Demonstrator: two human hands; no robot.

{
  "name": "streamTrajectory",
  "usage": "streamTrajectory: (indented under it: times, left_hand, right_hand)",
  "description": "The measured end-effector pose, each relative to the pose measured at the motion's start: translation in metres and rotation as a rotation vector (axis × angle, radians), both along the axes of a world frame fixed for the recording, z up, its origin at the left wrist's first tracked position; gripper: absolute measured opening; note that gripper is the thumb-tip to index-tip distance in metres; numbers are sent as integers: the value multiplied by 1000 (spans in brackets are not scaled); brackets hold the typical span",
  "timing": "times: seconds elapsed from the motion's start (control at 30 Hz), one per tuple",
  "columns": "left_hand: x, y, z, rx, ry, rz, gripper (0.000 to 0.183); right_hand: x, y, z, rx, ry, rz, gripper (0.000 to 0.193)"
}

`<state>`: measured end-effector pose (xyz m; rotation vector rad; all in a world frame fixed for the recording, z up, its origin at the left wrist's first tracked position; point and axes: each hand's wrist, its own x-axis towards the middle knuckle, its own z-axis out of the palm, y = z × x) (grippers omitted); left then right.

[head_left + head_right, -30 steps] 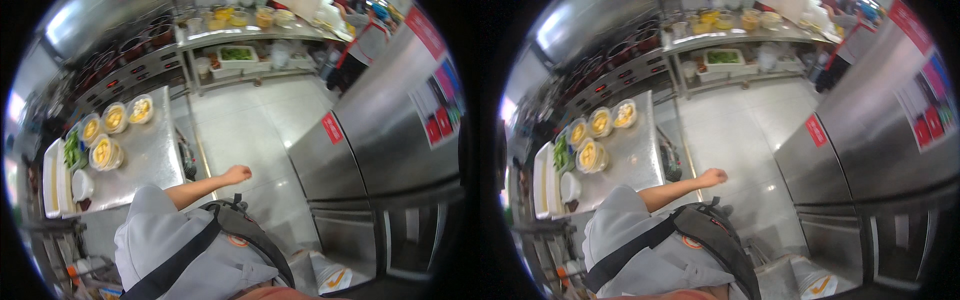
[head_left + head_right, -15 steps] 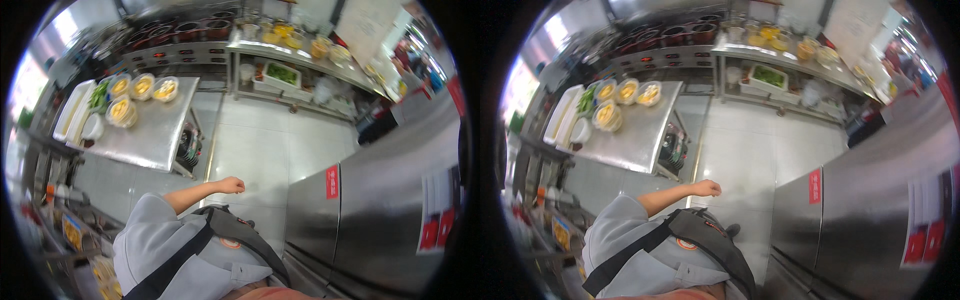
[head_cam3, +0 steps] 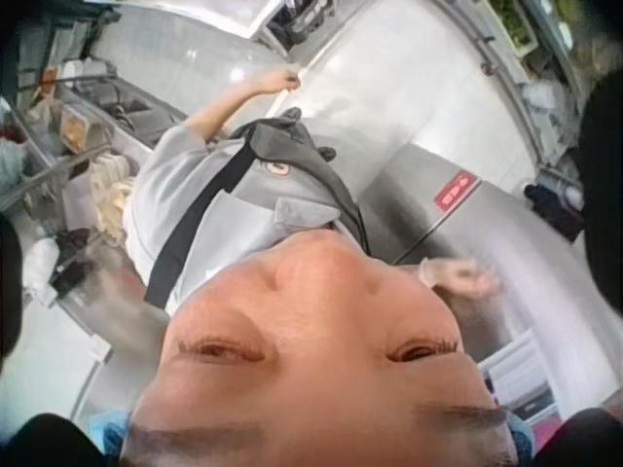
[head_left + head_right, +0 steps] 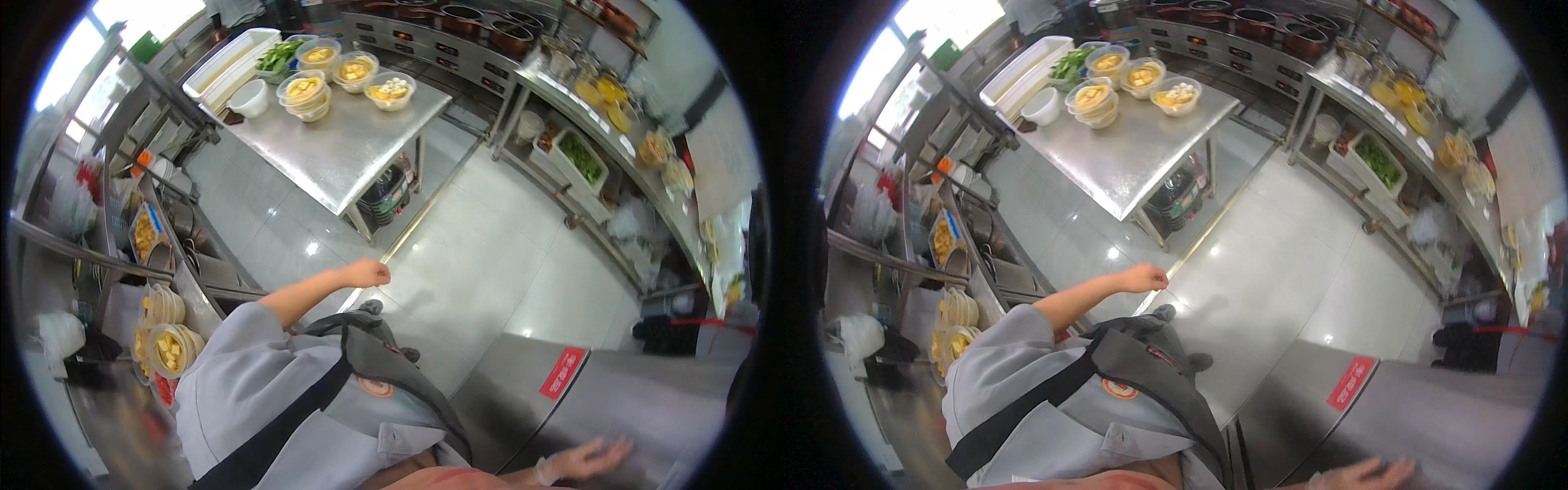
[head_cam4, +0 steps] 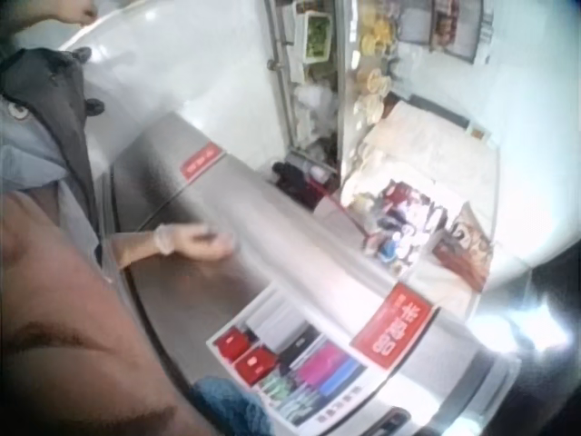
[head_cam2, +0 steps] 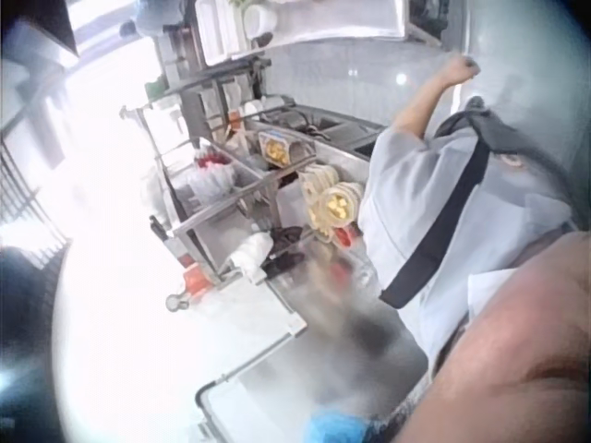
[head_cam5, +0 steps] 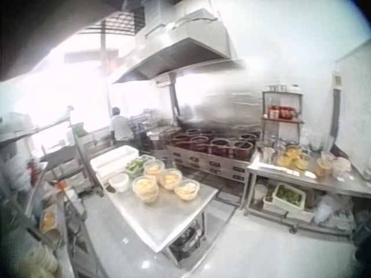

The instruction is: The person assembles multiple food containers by adding noodles, sliced fruit, and vegetables, then pours sauces and powders from packets into bowls and mixes them. They retrieve additional items from a refrigerator and continue filling containers with various ingredients.

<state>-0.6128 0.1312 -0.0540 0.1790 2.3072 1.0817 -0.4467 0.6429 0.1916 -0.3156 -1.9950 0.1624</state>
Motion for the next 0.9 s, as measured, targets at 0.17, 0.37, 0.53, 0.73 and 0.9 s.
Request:
streamTrajectory:
  times: [0.17,0.37,0.53,0.73,0.9]
  left_hand:
    - [33,-80,-22,-52,-54,307,31]
    - [38,-185,-53,248,-236,727,22]
    - [-45,-244,-50,252,-164,715,19]
    - [-106,-272,-42,209,-57,617,20]
    - [-121,-254,-35,19,13,519,26]
  right_hand:
    - [-136,-115,-58,-152,-309,488,28]
    - [-248,-318,-104,-169,-597,1049,26]
    - [-313,-434,-107,-272,-716,1270,25]
    - [-370,-482,-106,-222,-889,1287,22]
    - [-399,-476,-111,-201,-905,1221,28]
